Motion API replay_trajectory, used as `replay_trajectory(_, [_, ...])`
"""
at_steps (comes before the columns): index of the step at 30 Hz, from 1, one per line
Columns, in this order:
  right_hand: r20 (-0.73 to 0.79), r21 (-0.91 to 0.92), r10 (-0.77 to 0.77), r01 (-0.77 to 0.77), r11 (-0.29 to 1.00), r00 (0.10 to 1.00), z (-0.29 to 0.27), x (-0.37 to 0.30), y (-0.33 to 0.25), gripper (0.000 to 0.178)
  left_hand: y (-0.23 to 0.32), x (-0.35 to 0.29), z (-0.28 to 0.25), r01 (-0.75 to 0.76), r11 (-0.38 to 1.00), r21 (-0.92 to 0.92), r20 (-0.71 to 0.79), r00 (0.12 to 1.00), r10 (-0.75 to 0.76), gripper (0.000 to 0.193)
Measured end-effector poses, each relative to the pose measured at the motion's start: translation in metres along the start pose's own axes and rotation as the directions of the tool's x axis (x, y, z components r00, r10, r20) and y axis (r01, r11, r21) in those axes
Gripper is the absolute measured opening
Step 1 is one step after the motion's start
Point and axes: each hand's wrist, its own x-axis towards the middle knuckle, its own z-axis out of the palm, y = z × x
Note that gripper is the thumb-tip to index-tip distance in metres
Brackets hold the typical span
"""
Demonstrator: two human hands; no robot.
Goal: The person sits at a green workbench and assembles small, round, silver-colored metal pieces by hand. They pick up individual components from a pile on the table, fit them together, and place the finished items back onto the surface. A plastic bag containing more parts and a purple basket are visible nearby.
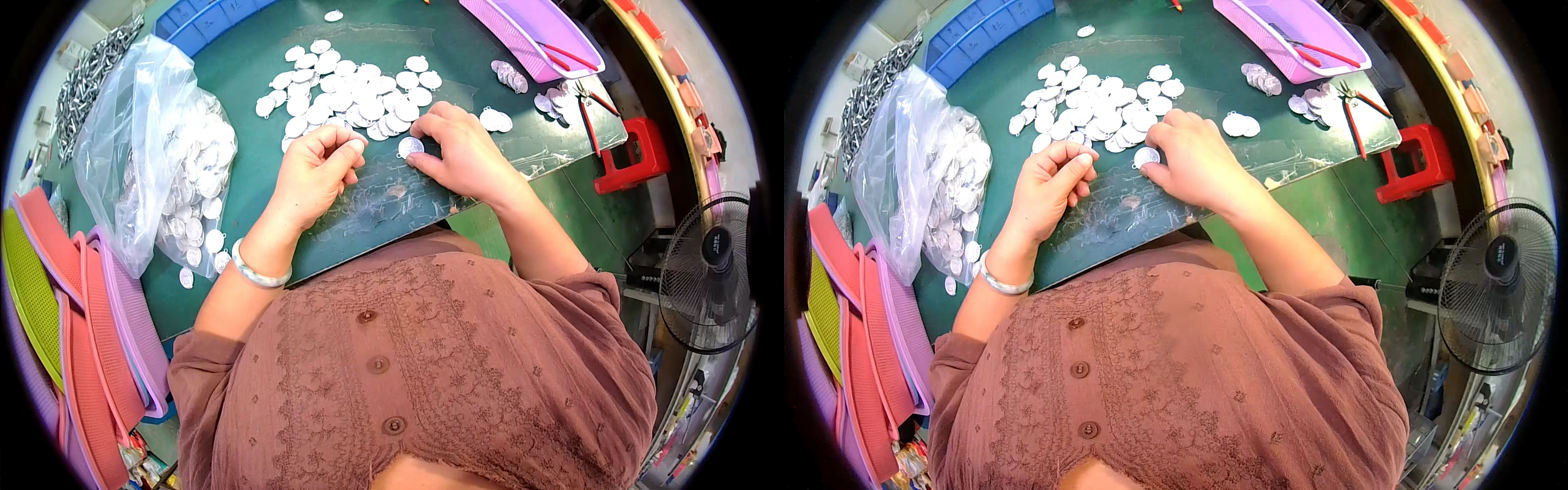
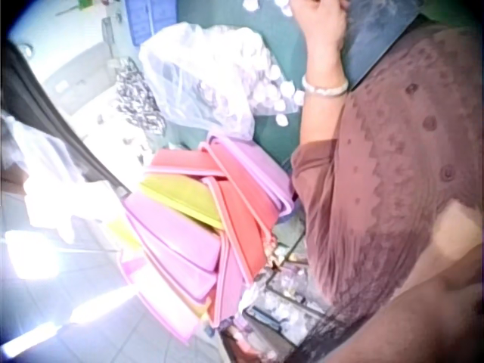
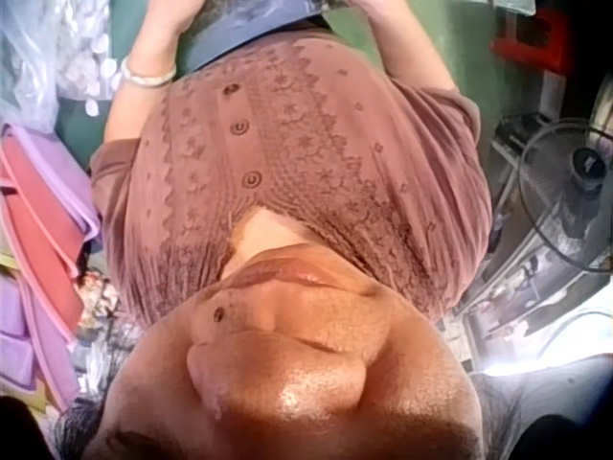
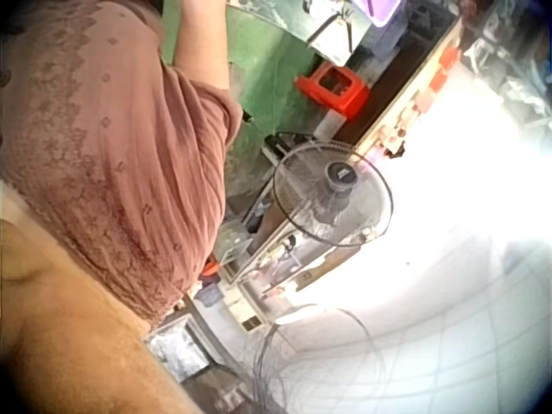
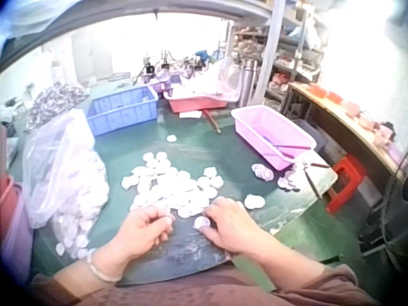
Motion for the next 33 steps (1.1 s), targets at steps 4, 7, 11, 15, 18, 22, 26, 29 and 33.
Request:
replay_trajectory(4, [0.187,0.234,0.211,-0.253,0.939,0.959,-0.007,0.006,-0.006,0.021,0.000,-0.002,0.001,-0.005,1.000,0.021,0.003,1.000,0.005,0.013])
replay_trajectory(7, [0.304,0.521,0.205,-0.342,0.782,0.930,-0.006,0.006,-0.005,0.017,0.001,-0.001,0.001,0.001,1.000,-0.003,0.023,1.000,-0.001,0.013])
replay_trajectory(11, [0.360,0.861,0.295,-0.437,0.259,0.885,0.003,0.005,-0.017,0.014,0.003,-0.005,0.005,-0.009,1.000,0.019,0.085,0.996,0.007,0.011])
replay_trajectory(15, [0.386,0.899,0.302,-0.429,0.090,0.872,0.011,0.004,-0.026,0.014,-0.004,-0.004,0.003,-0.106,0.994,-0.008,0.055,0.993,0.106,0.012])
replay_trajectory(18, [0.293,0.878,0.285,-0.375,0.298,0.913,0.008,0.007,-0.022,0.018,-0.003,-0.002,0.002,-0.076,0.995,-0.064,0.033,0.996,0.078,0.012])
replay_trajectory(22, [-0.010,0.450,0.216,-0.188,0.873,0.976,0.004,0.011,-0.006,0.028,-0.004,-0.001,0.000,-0.033,0.985,-0.166,0.036,0.999,0.040,0.013])
replay_trajectory(26, [-0.093,0.025,0.067,-0.065,0.998,0.993,0.007,0.014,0.001,0.027,-0.004,0.000,-0.001,-0.002,0.979,-0.202,0.066,0.998,0.015,0.012])
replay_trajectory(29, [-0.094,-0.005,0.034,-0.034,0.999,0.995,0.010,0.014,0.003,0.025,-0.002,0.000,0.000,0.025,0.972,-0.232,0.064,0.998,-0.010,0.012])
replay_trajectory(33, [-0.085,0.045,-0.012,0.015,0.999,0.996,0.007,0.013,0.004,0.021,-0.002,0.000,0.000,0.060,0.955,-0.289,0.067,0.997,-0.042,0.011])
